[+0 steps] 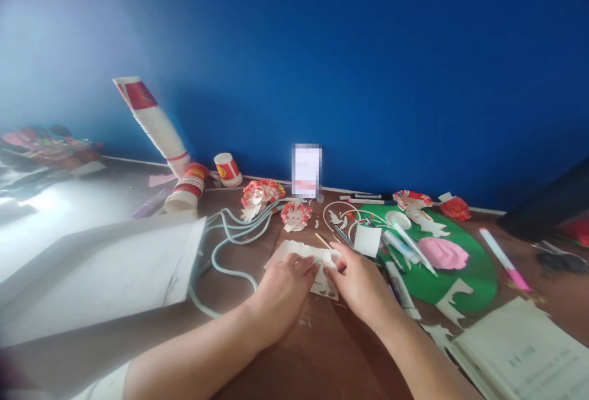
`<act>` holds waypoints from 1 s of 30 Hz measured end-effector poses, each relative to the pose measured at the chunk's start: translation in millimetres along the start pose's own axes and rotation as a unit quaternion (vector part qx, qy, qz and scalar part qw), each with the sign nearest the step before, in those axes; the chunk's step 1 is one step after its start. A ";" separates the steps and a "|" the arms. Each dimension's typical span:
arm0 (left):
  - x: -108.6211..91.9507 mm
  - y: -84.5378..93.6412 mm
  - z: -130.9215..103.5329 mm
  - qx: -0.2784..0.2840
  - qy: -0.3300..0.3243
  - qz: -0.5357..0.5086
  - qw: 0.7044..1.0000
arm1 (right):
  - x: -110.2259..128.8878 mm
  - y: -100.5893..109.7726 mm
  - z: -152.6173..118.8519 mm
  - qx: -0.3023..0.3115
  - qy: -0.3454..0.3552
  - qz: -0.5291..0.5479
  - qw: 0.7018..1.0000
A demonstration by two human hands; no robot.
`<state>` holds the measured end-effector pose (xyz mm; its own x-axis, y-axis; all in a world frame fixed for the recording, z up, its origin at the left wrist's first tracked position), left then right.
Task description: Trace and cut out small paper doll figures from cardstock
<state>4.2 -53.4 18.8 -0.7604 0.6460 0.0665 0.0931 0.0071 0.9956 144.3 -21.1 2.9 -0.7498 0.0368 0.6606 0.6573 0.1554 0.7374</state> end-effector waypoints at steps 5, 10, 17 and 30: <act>0.8 1.6 0.7 0.003 0.004 -0.011 1.000 | -1.1 11.5 0.6 0.006 -0.012 -0.009 1.000; -1.6 2.5 0.4 0.006 -0.011 -0.005 1.000 | -7.4 26.3 2.5 0.002 -0.069 0.017 0.997; -0.8 2.2 0.7 -0.002 -0.004 -0.004 1.000 | -4.6 20.0 0.8 0.022 -0.028 -0.060 0.998; -1.7 -1.5 1.3 -0.029 -0.016 0.022 0.999 | -2.7 12.5 0.8 0.018 -0.024 -0.122 0.992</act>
Point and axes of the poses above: each hand's wrist, its own z-axis towards the middle knuckle, its own y-axis out of the back of the hand, x = y × z, the point moved 6 cm from there along z, towards the middle knuckle, and after that the axes turned 2 degrees about x, right-handed, at the moved point
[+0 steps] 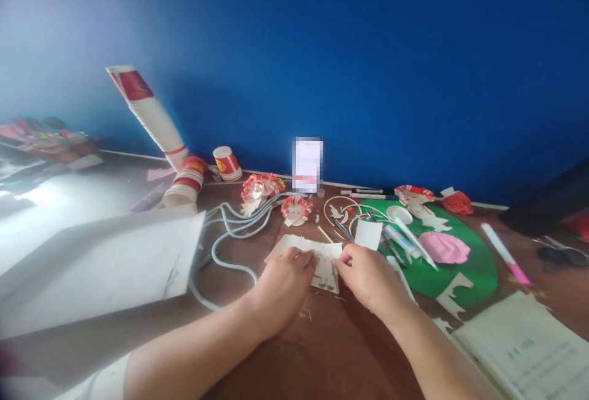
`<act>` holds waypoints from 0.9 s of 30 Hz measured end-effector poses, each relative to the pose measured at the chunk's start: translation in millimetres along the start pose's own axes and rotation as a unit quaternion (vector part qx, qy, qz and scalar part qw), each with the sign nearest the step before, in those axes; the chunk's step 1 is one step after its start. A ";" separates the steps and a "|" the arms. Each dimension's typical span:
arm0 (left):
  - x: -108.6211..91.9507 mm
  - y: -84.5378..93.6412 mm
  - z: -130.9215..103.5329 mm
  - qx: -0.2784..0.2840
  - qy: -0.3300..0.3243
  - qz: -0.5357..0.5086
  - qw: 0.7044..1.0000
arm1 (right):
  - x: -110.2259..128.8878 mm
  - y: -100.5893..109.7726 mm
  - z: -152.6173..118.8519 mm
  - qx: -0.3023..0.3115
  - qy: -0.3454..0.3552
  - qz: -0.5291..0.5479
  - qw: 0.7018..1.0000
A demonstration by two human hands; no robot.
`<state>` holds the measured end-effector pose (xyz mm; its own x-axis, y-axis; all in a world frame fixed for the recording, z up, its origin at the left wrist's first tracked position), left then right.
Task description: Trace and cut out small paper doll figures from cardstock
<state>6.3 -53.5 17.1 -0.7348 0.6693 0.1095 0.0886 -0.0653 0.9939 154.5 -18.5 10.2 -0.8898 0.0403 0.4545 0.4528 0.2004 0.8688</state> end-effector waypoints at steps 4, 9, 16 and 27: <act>0.5 -0.5 -0.7 0.003 0.006 -0.006 1.000 | 2.3 0.0 -0.9 -0.008 0.000 -0.008 1.000; -0.1 -0.5 -1.1 0.000 0.004 -0.003 1.000 | 7.7 1.6 -3.0 -0.011 0.003 -0.017 1.000; 1.5 1.7 -1.2 0.009 0.015 -0.029 0.999 | 12.4 3.3 -4.8 -0.022 0.010 -0.011 1.000; 2.3 2.5 -0.8 0.027 0.019 -0.039 0.999 | 14.5 2.9 -5.5 -0.028 0.018 -0.021 0.999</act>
Point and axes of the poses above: each hand's wrist, its own z-axis towards the middle knuckle, its own y-axis out of the back of the hand, x = y × z, the point moved 6 cm from there along z, towards the middle knuckle, and after that the axes turned 2 degrees about x, right-handed, at the moved point
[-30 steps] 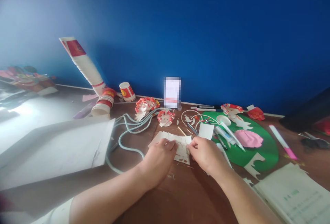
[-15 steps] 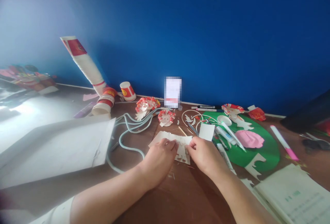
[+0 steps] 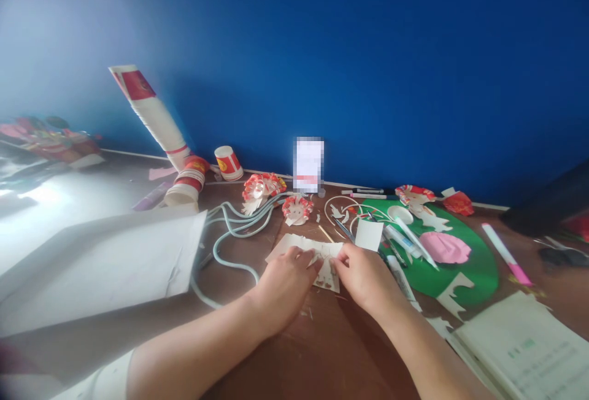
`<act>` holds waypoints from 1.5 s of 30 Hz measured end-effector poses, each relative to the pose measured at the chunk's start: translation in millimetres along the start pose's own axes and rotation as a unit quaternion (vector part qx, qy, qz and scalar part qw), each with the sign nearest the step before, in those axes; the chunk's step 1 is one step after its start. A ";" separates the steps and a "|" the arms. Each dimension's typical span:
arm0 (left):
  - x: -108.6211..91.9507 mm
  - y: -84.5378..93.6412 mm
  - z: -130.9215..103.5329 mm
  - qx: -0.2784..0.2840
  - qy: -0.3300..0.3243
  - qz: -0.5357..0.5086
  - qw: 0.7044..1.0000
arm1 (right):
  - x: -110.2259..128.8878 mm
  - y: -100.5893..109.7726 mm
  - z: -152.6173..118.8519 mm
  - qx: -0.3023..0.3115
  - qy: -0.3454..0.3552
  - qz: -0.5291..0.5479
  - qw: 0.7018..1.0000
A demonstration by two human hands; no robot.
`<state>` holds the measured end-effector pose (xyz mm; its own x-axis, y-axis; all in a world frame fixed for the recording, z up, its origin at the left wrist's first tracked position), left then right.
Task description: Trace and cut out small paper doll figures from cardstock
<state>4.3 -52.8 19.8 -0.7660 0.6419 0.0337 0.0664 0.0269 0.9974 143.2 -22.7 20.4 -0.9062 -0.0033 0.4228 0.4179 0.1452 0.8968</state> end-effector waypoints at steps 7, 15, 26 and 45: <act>0.6 1.4 0.3 0.005 0.014 -0.001 1.000 | -4.9 3.1 -2.1 0.004 0.029 0.041 0.999; -1.1 4.0 -0.9 0.010 0.008 0.017 1.000 | 11.5 16.5 -11.6 -0.020 0.134 0.050 0.990; -0.9 7.1 -1.3 0.028 0.005 0.022 0.999 | 17.4 2.7 -20.1 0.017 0.185 0.002 0.983; 0.5 6.1 -1.0 0.022 0.002 -0.014 1.000 | 12.0 0.1 -20.3 0.037 0.156 0.007 0.987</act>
Point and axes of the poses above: each hand's wrist, its own z-axis towards the middle knuckle, its own y-axis out of the back of the hand, x = y × z, the point moved 6 cm from there along z, towards the middle knuckle, and after that the axes turned 2 degrees about x, right-handed, at the moved point
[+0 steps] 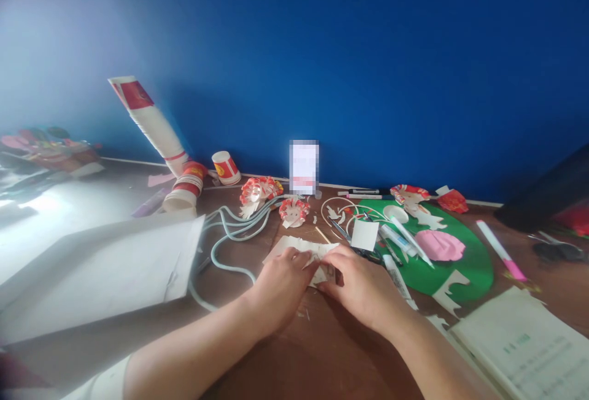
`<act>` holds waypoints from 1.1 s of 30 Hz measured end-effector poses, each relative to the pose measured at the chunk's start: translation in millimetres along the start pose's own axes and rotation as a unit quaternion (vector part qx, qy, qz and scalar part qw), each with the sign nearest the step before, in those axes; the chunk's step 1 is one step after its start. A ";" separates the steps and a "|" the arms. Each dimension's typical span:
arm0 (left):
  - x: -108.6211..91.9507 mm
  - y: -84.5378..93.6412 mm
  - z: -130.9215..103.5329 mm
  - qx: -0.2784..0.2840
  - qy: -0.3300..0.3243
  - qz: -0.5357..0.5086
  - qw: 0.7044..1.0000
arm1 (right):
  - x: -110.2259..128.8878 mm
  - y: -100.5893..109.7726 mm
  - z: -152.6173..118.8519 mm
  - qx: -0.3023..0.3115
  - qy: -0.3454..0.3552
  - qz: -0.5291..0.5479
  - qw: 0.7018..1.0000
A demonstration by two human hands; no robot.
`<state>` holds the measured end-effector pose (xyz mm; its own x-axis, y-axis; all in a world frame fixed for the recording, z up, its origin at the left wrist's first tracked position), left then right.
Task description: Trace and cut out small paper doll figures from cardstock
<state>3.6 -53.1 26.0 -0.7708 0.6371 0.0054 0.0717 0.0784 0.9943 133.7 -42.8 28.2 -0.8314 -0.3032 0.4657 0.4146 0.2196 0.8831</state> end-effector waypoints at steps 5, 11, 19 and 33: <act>0.7 0.8 0.0 -0.013 -0.001 0.005 1.000 | -0.1 0.4 0.3 -0.004 -0.001 -0.004 1.000; 0.3 -1.5 0.1 -0.033 0.000 0.020 0.999 | -2.9 -1.8 2.2 0.004 0.000 -0.013 1.000; -0.8 -3.6 0.0 -0.048 0.007 0.039 0.998 | -1.2 -3.3 1.9 -0.005 0.007 -0.025 1.000; -0.2 6.3 -2.8 -0.024 0.027 0.013 0.999 | 2.3 -0.5 3.7 0.005 0.005 -0.043 0.999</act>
<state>2.5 -54.9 32.6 -0.8020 0.5963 0.0355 0.0620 0.0240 0.9978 130.2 -40.2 28.6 -0.8594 -0.3311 0.3896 0.3386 0.2025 0.9189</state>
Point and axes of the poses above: each hand's wrist, its own z-axis towards the middle knuckle, its own y-axis out of the back of the hand, x = y × z, the point moved 6 cm from there along z, towards the middle knuckle, and after that the axes turned 2 degrees about x, right-handed, at the moved point
